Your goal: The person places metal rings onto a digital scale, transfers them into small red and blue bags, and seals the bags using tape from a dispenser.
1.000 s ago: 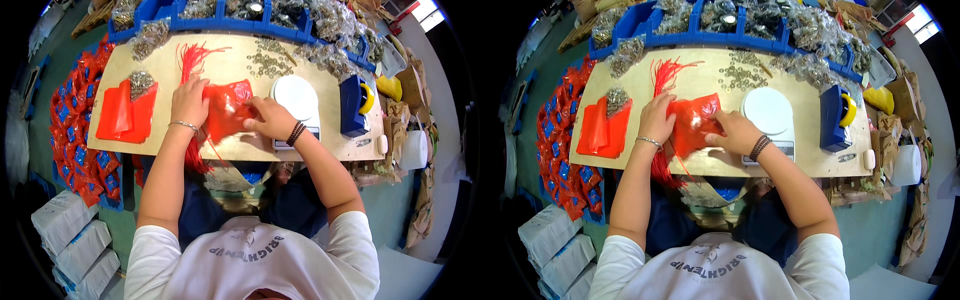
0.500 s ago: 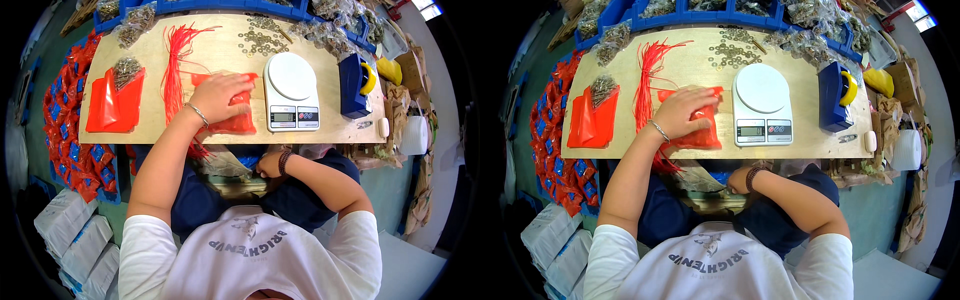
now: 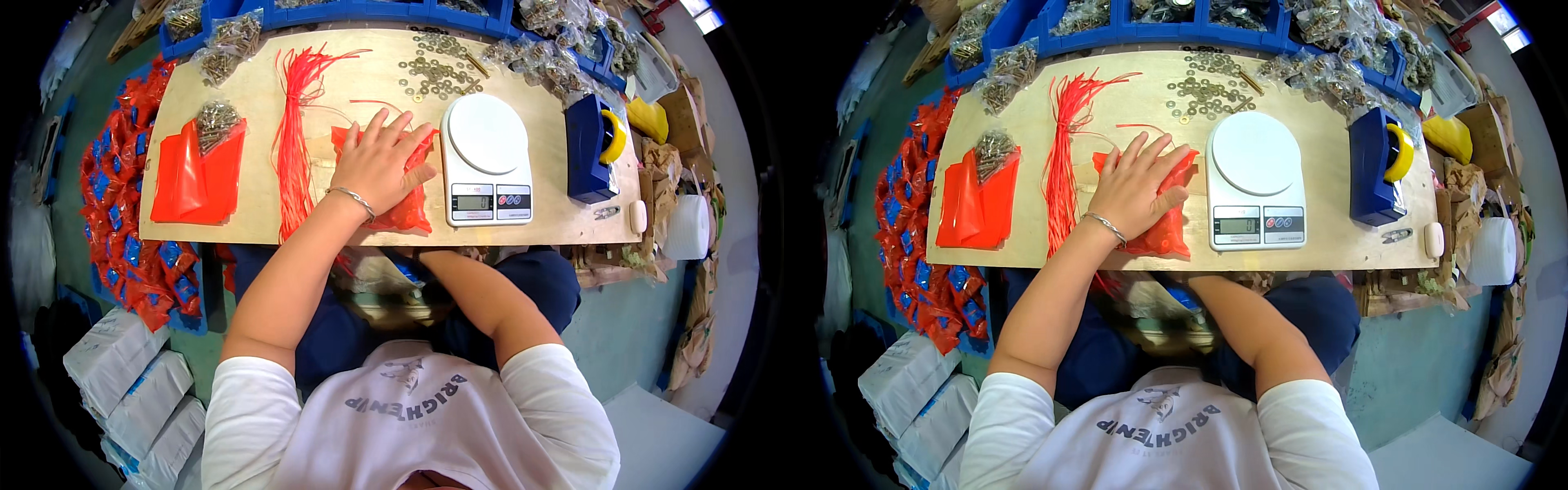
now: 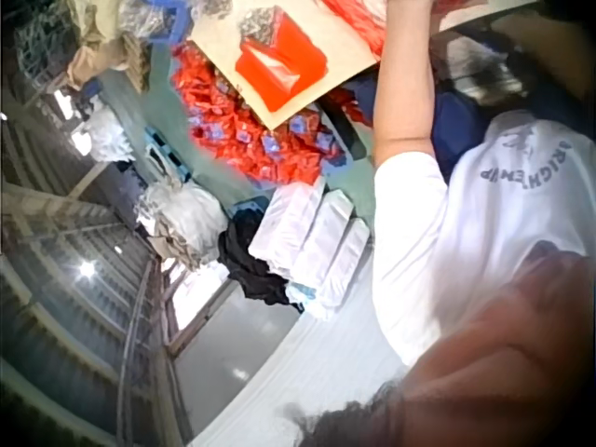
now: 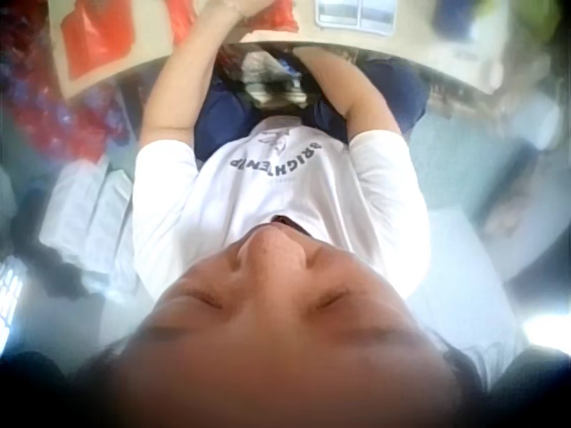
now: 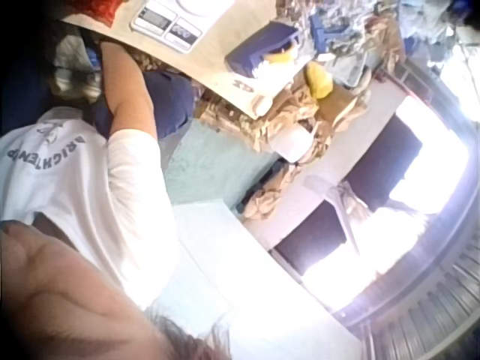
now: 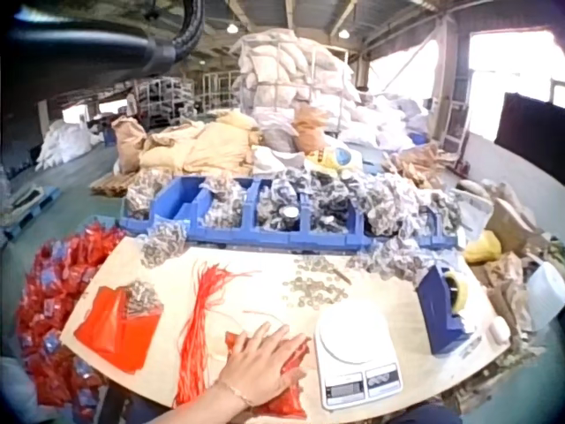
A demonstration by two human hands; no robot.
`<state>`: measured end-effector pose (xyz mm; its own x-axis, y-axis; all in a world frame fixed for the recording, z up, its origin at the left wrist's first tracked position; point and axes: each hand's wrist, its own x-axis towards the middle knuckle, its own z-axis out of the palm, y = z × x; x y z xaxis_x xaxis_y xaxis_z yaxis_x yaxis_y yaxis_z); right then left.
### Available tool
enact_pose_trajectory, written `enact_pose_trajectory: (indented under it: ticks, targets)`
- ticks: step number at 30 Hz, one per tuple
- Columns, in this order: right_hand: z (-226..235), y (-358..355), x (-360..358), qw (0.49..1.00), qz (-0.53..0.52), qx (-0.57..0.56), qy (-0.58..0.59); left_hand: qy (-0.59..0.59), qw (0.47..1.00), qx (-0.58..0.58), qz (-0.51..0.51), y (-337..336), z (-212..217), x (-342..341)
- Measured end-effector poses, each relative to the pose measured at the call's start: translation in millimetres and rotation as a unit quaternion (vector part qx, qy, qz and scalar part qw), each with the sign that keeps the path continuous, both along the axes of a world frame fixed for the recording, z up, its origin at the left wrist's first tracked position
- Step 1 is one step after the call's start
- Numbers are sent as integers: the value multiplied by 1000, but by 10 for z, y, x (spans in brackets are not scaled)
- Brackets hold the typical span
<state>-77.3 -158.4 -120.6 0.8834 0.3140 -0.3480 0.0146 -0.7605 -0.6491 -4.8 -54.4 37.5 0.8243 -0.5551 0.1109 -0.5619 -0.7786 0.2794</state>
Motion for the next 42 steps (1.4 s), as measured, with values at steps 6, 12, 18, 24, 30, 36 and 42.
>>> enact_pose_trajectory:
  ticks: [6, 12, 18, 24, 30, 36, 42]
  targets:
    - [22, 98, -12, 999, -21, 17, 29, 1, 999, 51, -7, 12, 25, -76]
    - [257, 10, -118, 996, -21, 44, 80, 33, 999, 39, -3, -21, 73, -80]
    - [493, -162, -271, 979, 79, 1, 188, 77, 986, -146, 4, 25, -59, 30]
    - [1034, -557, -430, 958, 82, 87, 261, 224, 762, -595, 125, 328, 351, 76]
    - [1810, -584, -332, 870, 169, 348, 307, 274, 690, -643, 189, 554, 233, 154]
    - [1967, -608, 71, 852, -10, 473, 225, 278, 730, -598, 177, 538, 111, 201]
    - [1755, -612, 120, 839, -84, 475, 252, 274, 811, -501, 130, 448, 61, 161]
